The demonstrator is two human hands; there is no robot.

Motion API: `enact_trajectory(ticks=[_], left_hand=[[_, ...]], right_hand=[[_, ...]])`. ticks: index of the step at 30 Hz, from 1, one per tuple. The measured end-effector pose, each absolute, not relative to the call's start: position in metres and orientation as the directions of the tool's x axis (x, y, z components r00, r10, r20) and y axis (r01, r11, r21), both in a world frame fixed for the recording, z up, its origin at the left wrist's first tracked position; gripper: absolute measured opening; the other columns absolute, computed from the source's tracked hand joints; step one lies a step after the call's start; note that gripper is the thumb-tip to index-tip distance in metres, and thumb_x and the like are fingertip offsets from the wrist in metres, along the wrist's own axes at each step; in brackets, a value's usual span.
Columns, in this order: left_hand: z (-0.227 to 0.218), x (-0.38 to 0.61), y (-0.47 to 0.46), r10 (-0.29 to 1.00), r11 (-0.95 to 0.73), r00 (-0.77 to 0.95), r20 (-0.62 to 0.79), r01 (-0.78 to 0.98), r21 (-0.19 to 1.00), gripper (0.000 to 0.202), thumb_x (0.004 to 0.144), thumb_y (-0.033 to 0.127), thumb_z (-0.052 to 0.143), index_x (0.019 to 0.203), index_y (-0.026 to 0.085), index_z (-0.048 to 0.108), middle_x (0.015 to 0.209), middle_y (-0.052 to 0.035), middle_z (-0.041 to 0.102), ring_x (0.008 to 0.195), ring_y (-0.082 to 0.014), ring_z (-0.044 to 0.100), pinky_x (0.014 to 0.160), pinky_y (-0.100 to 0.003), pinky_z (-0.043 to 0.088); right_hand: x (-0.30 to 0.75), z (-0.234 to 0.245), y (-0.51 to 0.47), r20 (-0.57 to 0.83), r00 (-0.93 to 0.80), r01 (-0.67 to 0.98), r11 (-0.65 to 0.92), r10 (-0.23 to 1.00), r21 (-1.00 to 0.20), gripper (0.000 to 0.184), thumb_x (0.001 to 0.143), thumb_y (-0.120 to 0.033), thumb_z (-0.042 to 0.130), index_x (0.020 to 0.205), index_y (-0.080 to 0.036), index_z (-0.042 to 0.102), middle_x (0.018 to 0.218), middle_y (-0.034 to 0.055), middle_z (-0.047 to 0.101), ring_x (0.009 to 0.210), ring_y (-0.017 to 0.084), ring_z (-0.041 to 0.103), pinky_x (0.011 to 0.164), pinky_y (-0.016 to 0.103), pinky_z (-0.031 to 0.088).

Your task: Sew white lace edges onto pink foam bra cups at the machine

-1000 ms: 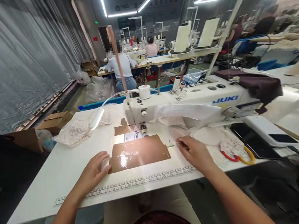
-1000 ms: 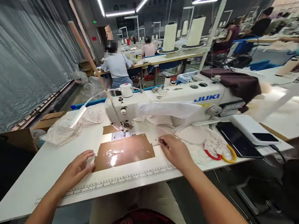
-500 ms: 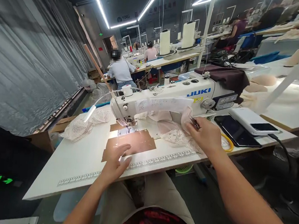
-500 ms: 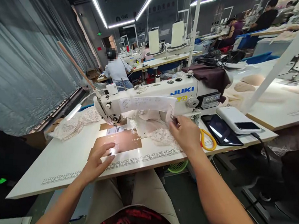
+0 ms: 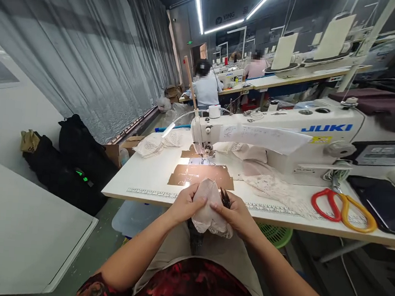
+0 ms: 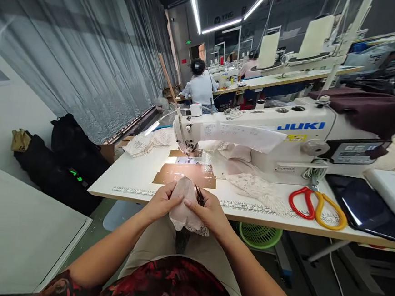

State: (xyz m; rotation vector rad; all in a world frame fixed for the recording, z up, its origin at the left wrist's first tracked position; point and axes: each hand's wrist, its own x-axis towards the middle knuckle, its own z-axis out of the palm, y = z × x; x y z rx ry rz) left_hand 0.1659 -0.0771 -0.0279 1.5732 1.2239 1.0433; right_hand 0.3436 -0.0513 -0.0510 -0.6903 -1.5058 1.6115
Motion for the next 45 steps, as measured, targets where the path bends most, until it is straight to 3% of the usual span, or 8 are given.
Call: enact_trajectory(ticks=[6,14,19,25,28,34,39,45], left_hand=[[-0.031,0.132,-0.081,0.998,0.057,0.024,-0.066,0.279,0.958,0.01,0.065,0.021,0.06,0.072,0.014,0.057,0.066,0.0042,0.049,0.06,-0.0081,0.04,0.053,-0.017,0.029],[-0.028,0.117,-0.073,0.891,0.409,0.27,-0.365,-0.129,0.903,0.043,0.056,0.044,0.071,0.081,0.01,0.066,0.067,-0.0053,0.064,0.053,-0.0137,0.057,0.053,-0.024,0.045],[-0.008,0.09,-0.045,0.977,0.161,-0.078,-0.2,-0.347,0.924,0.039,0.06,0.039,0.077,0.089,0.013,0.068,0.075,-0.0049,0.067,0.065,-0.016,0.062,0.065,-0.027,0.051],[0.018,0.046,0.0,0.9,-0.259,-0.39,0.196,-0.114,0.959,0.029,0.067,0.038,0.072,0.089,0.019,0.067,0.096,-0.0031,0.067,0.089,-0.0184,0.062,0.081,-0.029,0.05],[0.004,0.041,0.019,0.896,-0.176,-0.421,0.142,-0.043,0.983,0.032,0.067,0.037,0.075,0.089,0.014,0.07,0.09,-0.0058,0.069,0.086,-0.0181,0.062,0.079,-0.027,0.049],[-0.04,0.048,0.042,0.95,0.307,-0.046,-0.307,-0.024,0.952,0.052,0.067,0.039,0.077,0.11,0.011,0.067,0.102,-0.0122,0.068,0.085,-0.0196,0.063,0.075,-0.029,0.047],[-0.054,0.033,0.048,0.941,0.29,0.201,-0.273,-0.06,0.955,0.056,0.068,0.039,0.078,0.116,0.014,0.063,0.115,-0.0118,0.064,0.098,-0.0208,0.062,0.083,-0.028,0.045],[-0.051,0.023,0.041,0.882,0.328,0.4,-0.248,-0.144,0.934,0.058,0.07,0.04,0.077,0.118,0.014,0.06,0.092,-0.0048,0.066,0.081,-0.0144,0.06,0.075,-0.023,0.045]], right_hand=[[0.341,-0.046,-0.044,0.208,-0.57,0.047,0.285,0.795,-0.957,0.032,0.082,-0.049,0.055,0.071,-0.02,0.049,0.067,-0.0025,0.049,0.064,0.013,0.045,0.057,0.026,0.037],[0.329,-0.039,-0.002,0.35,-0.558,0.416,0.619,0.753,-0.666,0.017,0.086,-0.031,0.049,0.073,-0.021,0.051,0.072,0.002,0.06,0.068,0.017,0.054,0.06,0.027,0.038],[0.353,-0.053,0.014,0.281,-0.579,0.488,0.601,0.765,-0.632,0.028,0.09,-0.038,0.046,0.11,-0.022,0.057,0.108,0.0085,0.066,0.094,0.023,0.062,0.073,0.033,0.047],[0.381,-0.054,0.024,0.129,-0.619,0.494,0.512,0.775,-0.703,0.043,0.092,-0.049,0.041,0.122,-0.023,0.057,0.119,0.0088,0.066,0.107,0.026,0.063,0.083,0.037,0.051],[0.382,-0.051,0.031,0.074,-0.641,0.498,0.487,0.764,-0.717,0.045,0.092,-0.049,0.038,0.122,-0.024,0.059,0.121,0.0087,0.066,0.109,0.028,0.062,0.086,0.041,0.052],[0.378,-0.051,0.039,-0.013,-0.639,0.504,0.407,0.769,-0.762,0.045,0.09,-0.054,0.037,0.115,-0.031,0.067,0.117,0.0051,0.068,0.106,0.03,0.064,0.087,0.045,0.054],[0.347,-0.046,0.049,-0.056,-0.648,0.484,0.355,0.759,-0.8,0.042,0.089,-0.051,0.044,0.122,-0.035,0.063,0.125,0.0021,0.064,0.115,0.03,0.059,0.094,0.046,0.05],[0.267,-0.02,0.088,-0.128,-0.688,0.429,0.258,0.714,-0.866,0.038,0.087,-0.05,0.05,0.11,-0.024,0.067,0.111,0.007,0.069,0.102,0.028,0.063,0.089,0.041,0.049]])
